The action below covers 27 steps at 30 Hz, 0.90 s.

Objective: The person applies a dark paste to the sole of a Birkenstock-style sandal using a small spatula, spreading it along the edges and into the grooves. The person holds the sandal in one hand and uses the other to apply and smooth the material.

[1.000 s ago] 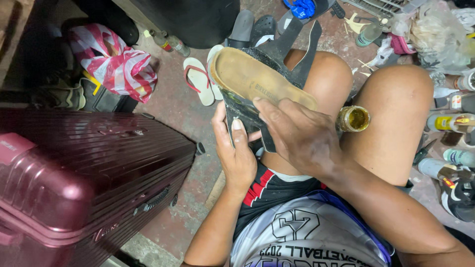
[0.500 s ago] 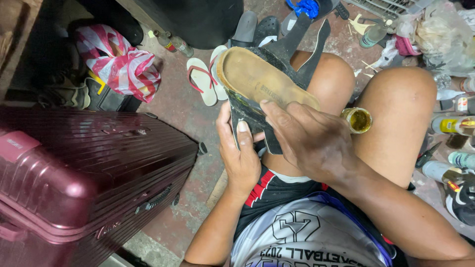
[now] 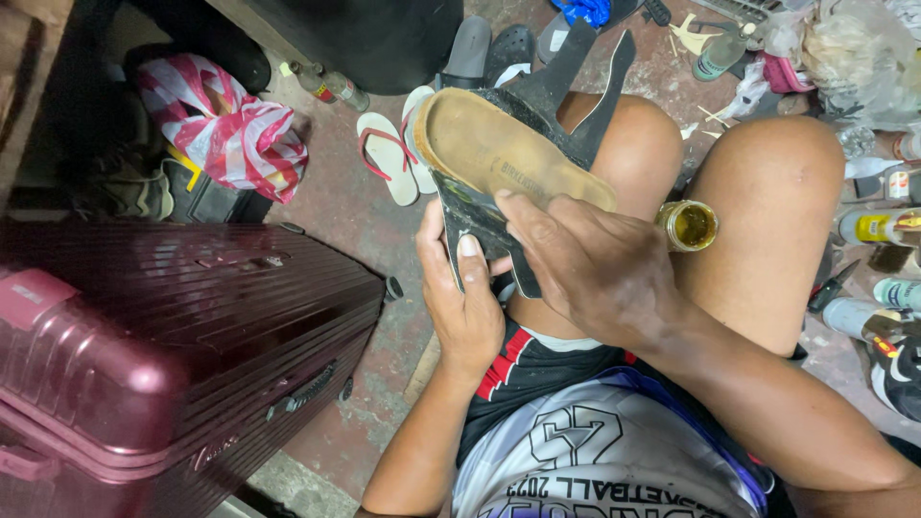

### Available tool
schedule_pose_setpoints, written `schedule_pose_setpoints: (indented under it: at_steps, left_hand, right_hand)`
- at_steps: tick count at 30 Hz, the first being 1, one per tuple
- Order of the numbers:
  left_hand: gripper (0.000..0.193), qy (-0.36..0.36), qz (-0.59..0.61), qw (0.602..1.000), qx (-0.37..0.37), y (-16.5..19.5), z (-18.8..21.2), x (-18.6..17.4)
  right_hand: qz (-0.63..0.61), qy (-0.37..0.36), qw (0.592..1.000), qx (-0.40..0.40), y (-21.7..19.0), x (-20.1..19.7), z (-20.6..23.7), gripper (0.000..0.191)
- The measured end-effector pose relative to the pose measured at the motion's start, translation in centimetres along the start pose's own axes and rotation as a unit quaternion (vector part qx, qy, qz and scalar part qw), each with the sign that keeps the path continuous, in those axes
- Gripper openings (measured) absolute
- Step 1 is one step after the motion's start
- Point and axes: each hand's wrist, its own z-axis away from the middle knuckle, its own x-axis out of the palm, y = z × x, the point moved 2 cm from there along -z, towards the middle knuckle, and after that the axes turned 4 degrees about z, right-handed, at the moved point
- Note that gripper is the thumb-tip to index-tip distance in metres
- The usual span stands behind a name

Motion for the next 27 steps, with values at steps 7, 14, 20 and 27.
schedule_pose_setpoints:
  at_steps: [7,14,20,27]
  left_hand:
    - [0.048,-0.002,-0.012,1.0,0.003,0.0,-0.4,-0.5]
    - [0.047,-0.008,-0.023,1.0,0.008,-0.2,-0.4,-0.4]
    - [0.048,-0.003,-0.038,0.999,0.011,-0.3,-0.6,-0.6]
    - [0.048,-0.009,-0.025,1.0,0.013,-0.4,-0.9,-1.0]
  right_hand:
    - [0.028,-0.017,0.999,-0.021,0.1,0.5,-0.2,0.053]
    - [0.058,-0.007,0.998,-0.019,0.4,0.2,-0.3,0.053]
    - [0.055,-0.006,0.998,-0.021,0.3,0.4,-0.8,0.051]
    - [0.048,-0.004,0.999,-0.025,0.7,0.5,-1.0,0.054]
